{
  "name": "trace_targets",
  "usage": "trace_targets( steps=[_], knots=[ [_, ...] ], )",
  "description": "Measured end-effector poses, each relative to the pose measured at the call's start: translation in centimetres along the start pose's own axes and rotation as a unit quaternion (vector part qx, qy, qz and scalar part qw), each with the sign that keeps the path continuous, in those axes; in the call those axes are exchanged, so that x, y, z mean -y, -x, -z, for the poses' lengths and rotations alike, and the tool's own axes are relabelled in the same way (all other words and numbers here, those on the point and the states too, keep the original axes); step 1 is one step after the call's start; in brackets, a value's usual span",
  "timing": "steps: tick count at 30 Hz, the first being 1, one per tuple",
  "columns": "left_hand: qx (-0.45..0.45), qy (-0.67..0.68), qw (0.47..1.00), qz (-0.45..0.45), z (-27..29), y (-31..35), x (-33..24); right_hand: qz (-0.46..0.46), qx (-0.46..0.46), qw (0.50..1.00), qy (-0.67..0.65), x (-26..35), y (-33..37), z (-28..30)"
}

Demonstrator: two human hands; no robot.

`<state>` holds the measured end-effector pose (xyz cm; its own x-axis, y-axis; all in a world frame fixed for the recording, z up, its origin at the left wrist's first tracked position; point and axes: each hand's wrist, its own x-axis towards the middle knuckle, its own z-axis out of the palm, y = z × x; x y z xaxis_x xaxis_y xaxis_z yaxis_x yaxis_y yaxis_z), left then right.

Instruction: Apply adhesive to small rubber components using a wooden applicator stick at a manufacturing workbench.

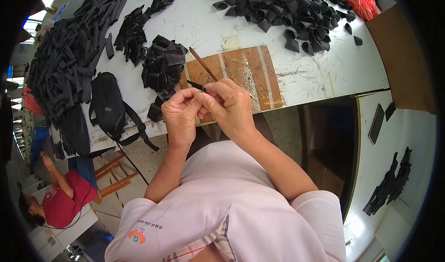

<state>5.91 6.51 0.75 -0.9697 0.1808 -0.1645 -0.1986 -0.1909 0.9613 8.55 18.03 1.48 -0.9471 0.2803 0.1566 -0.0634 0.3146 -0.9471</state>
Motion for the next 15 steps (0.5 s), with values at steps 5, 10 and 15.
trace_targets(
  steps=[5,10,15],
  knots=[
    [0.029,-0.114,0.99,-0.077,-0.3,0.4,0.4,0.058,-0.017,0.997,0.049,-0.2,-0.2,0.2],
    [-0.023,-0.307,0.916,-0.258,-0.3,0.4,1.6,0.042,-0.018,0.999,0.016,0.0,-0.2,0.0],
    [0.024,-0.033,0.997,-0.065,-0.6,0.6,-0.5,0.0,0.013,0.999,-0.037,-0.3,-0.2,0.4]
  ],
)
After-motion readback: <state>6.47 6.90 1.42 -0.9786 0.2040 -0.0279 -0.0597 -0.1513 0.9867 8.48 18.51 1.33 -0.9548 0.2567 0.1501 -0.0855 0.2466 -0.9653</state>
